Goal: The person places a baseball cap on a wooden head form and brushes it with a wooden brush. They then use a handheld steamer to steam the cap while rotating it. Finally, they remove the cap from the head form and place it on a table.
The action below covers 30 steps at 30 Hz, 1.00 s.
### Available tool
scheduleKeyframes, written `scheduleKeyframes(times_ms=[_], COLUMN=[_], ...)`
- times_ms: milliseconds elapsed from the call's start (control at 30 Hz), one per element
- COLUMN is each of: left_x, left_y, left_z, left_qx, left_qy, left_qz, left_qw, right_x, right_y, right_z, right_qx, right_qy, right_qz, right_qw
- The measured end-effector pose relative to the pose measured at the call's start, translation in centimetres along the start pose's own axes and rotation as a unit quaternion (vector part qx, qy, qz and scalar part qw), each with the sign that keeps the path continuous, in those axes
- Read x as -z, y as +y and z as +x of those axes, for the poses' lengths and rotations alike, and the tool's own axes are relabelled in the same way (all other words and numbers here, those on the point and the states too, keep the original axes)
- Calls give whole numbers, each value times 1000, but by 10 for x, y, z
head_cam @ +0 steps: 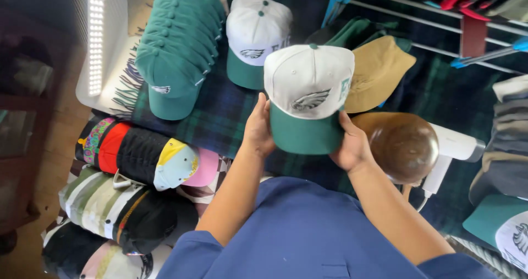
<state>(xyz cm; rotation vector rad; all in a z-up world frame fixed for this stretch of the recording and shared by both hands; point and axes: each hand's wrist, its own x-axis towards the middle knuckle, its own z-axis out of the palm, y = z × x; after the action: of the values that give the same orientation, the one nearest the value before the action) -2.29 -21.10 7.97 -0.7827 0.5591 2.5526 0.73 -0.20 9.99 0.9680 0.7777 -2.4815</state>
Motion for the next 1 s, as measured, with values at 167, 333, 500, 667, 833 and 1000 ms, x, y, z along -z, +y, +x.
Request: scheduleKeyframes(times_ms=[167, 333, 500, 667, 833, 1000], left_x=[73, 113, 107, 144, 137, 153], left_y=[38, 88, 142, 158, 156, 147], left_z=[33, 49, 68, 129, 131, 134], left_qx=[-45, -91, -133, -176, -145, -207], left_qy=[84, 90, 118, 168, 225, 231], left_qz=[132, 177, 287, 489, 615, 649], left_qw=[987, 976, 941, 838, 742, 695], right_x=[3, -30, -74, -44, -50, -94], right_y=[50, 89, 95, 100, 102, 97], right_z=[122, 173, 191, 239, 245, 218], right_qx=[13, 29, 16, 20, 64, 173], right_qy=[-18, -54, 21, 72, 129, 158], right_qz=[-62, -116, -274, -437, -467, -569], right_qw=[998, 991, 961, 896, 873, 788])
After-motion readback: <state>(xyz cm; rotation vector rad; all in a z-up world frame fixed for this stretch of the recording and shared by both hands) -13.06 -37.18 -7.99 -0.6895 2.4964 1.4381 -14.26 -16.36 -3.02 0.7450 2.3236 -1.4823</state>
